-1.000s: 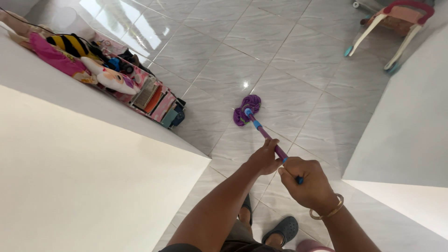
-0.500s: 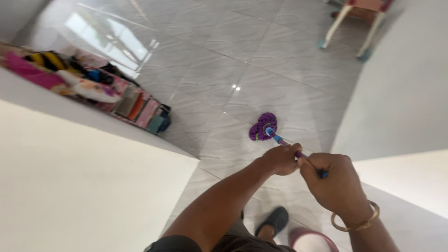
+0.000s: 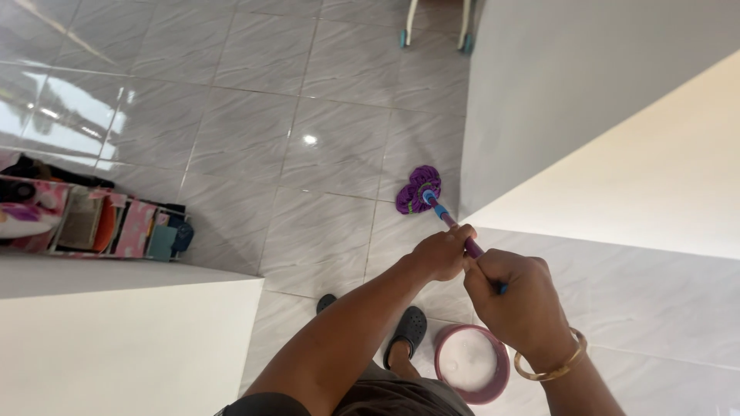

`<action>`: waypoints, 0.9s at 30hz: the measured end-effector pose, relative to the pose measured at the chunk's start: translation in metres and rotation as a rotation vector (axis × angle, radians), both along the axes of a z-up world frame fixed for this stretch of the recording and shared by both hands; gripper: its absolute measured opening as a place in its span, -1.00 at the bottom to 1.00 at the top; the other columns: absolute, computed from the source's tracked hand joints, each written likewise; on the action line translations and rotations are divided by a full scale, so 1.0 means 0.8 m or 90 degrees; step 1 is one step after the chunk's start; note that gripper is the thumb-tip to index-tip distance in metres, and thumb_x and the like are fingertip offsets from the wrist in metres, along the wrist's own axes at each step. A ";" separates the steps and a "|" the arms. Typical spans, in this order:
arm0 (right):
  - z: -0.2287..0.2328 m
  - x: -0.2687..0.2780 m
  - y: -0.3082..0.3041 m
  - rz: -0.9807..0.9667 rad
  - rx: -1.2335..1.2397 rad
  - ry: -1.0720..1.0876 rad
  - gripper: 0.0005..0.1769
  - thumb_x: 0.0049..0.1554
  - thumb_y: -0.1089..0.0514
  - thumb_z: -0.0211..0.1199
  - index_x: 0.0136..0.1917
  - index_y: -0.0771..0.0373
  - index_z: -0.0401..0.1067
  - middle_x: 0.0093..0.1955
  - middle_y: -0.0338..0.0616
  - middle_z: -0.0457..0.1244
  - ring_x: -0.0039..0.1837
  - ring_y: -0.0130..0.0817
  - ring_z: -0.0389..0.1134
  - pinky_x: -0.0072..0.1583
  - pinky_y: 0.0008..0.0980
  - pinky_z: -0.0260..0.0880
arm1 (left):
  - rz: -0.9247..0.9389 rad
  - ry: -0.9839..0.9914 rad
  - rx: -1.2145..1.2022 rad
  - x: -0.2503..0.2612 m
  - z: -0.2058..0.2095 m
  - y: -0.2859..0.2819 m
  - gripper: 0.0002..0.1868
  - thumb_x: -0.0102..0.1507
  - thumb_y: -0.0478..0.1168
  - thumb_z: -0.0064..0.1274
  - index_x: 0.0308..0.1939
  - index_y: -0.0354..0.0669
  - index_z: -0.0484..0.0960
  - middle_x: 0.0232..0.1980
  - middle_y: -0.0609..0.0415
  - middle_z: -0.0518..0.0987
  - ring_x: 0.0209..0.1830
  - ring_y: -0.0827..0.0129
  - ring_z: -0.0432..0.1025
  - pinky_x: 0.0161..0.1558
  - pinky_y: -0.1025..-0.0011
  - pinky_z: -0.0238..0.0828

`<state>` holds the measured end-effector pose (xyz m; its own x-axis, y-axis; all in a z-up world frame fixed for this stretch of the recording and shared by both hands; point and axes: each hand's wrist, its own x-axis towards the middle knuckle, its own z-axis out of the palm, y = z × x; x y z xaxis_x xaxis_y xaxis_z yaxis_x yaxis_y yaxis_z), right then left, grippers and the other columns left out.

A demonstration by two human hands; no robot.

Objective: Mopping a tiled floor using a mop and a bucket containing soapy water.

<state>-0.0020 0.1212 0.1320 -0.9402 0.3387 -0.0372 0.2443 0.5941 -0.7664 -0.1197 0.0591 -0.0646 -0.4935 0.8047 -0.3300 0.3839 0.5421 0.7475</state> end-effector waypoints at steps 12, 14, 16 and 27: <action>-0.047 -0.001 0.050 -0.066 0.054 0.170 -0.84 0.10 0.20 0.25 -0.20 0.36 0.54 -0.50 -0.09 0.26 -0.50 -0.47 0.22 -0.37 -0.37 0.23 | 0.104 0.007 0.165 0.009 -0.022 0.080 -0.79 0.21 -0.19 0.05 -0.12 -0.17 0.54 0.00 -0.04 0.60 -0.05 0.09 0.55 -0.06 0.13 0.49; -0.034 0.002 0.066 -0.092 0.060 0.124 -0.77 0.12 0.18 0.26 -0.30 0.37 0.51 -0.56 -0.11 0.21 -0.52 -0.46 0.16 -0.39 -0.34 0.18 | 0.107 0.026 0.142 0.018 0.002 0.087 -0.81 0.28 -0.15 0.01 -0.13 -0.16 0.53 -0.02 -0.05 0.60 -0.07 0.08 0.55 -0.08 0.10 0.47; -0.019 0.003 0.083 -0.119 0.073 0.082 -0.67 0.14 0.16 0.26 -0.41 0.37 0.47 -0.61 -0.13 0.17 -0.54 -0.45 0.11 -0.40 -0.30 0.13 | 0.108 0.047 0.126 0.024 0.022 0.099 -0.80 0.35 -0.10 -0.03 -0.15 -0.15 0.53 -0.03 -0.05 0.60 -0.10 0.06 0.54 -0.11 0.08 0.46; 0.009 -0.083 0.124 -0.053 0.020 0.056 -0.53 0.14 0.21 0.23 -0.53 0.42 0.22 -0.61 -0.18 -0.02 -0.46 -0.52 -0.09 -0.41 -0.34 -0.05 | 0.174 0.036 0.162 -0.052 0.035 0.139 -0.77 0.35 -0.16 -0.08 -0.16 -0.08 0.70 -0.14 -0.09 0.72 -0.11 -0.02 0.60 -0.12 0.09 0.53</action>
<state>-0.0681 0.2207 0.1393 -0.9077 0.4159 0.0553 0.2273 0.5982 -0.7684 -0.1610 0.1702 -0.0363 -0.7136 0.6929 -0.1030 0.2950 0.4305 0.8530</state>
